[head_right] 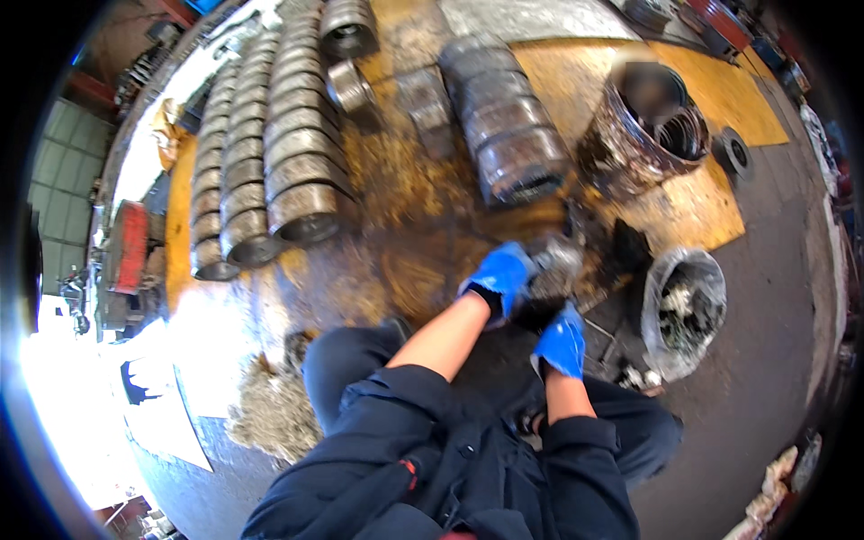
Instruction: The person is scraping old grease and debris from metal rings and large cylindrical mechanical components using a metal scraper tool, repeatedly dipping the tool into a bucket of fresh grease.
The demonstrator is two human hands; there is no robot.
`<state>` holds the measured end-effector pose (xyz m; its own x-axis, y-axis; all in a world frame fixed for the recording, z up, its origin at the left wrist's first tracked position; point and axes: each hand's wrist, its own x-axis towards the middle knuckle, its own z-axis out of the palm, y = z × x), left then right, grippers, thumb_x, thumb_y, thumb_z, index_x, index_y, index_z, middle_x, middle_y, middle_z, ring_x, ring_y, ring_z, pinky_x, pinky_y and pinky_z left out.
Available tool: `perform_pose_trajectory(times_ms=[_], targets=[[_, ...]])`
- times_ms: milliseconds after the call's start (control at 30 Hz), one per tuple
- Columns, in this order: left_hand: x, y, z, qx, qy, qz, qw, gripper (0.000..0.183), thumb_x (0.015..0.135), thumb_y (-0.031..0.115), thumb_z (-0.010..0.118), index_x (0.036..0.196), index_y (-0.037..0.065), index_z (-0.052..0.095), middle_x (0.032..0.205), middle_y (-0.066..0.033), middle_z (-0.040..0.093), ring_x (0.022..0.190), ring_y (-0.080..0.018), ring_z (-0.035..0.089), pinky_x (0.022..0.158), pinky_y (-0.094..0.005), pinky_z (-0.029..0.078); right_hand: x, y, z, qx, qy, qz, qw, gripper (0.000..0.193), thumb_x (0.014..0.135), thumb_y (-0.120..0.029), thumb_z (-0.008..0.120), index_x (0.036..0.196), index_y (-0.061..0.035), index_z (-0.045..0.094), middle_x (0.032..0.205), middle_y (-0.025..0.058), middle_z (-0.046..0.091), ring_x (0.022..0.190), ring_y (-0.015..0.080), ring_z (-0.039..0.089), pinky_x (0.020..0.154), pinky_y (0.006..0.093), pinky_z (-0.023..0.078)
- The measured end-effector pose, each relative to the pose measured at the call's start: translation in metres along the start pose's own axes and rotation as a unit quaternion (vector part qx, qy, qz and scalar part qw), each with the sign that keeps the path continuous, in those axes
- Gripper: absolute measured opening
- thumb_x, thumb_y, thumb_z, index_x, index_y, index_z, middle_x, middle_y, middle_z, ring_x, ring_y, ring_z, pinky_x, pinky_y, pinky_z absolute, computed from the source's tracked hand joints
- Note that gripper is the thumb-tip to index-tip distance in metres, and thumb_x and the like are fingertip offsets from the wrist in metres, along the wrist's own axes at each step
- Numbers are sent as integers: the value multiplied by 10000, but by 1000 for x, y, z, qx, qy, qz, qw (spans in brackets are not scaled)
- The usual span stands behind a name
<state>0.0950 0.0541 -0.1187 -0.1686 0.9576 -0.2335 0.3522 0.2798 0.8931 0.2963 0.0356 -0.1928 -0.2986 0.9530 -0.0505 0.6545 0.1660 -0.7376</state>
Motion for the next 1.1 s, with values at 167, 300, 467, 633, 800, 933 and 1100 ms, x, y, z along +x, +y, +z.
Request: perform_pose_trajectory(times_ms=[167,300,467,633,800,933,1100], targets=[[8,-15,-3,78,-7,-117,990,754,830,621,570,1242,-10,556,1215,-238,590,1166,-371,537,947,-399,426,4,-25,16,-43,20,144,988,303,922,-99,377,1006,35,636,935,221,673,835,294,668,708,377,520],[16,-42,-31,76,-68,-142,985,698,883,575,537,1262,-11,536,1244,-203,584,1157,-350,547,958,-391,423,19,-20,60,140,84,223,961,262,903,-156,460,988,17,638,875,198,671,791,293,660,688,382,511],[-3,-66,-62,-137,-29,-156,978,666,923,550,450,1267,-15,529,1282,-189,564,1244,-291,491,1016,-359,379,35,-33,106,53,98,288,951,241,887,-168,543,1033,10,616,847,94,660,732,234,626,650,382,503],[4,-115,-72,143,45,-93,984,593,955,527,347,1209,42,576,1236,-179,588,1221,-319,500,1007,-369,371,24,46,118,384,148,164,897,236,886,-169,570,1052,-12,630,708,50,546,632,178,540,608,291,465],[5,-158,-85,148,73,-199,966,562,959,499,353,1168,36,593,1193,-194,597,1159,-330,524,974,-377,383,1,11,127,65,239,59,967,346,844,-103,615,1178,-15,621,771,97,646,635,227,613,598,306,505],[19,-165,-71,176,58,-183,966,540,957,478,377,1140,23,603,1151,-202,610,1106,-329,545,939,-378,401,7,58,145,176,179,73,965,317,851,-59,587,1158,13,624,744,84,626,621,200,598,569,281,486],[1,-177,-75,204,68,-189,958,515,955,451,407,1105,5,616,1099,-211,627,1039,-328,571,895,-380,424,4,3,125,-26,188,-18,982,246,950,-100,519,1142,2,635,751,9,563,635,101,529,531,228,449]])
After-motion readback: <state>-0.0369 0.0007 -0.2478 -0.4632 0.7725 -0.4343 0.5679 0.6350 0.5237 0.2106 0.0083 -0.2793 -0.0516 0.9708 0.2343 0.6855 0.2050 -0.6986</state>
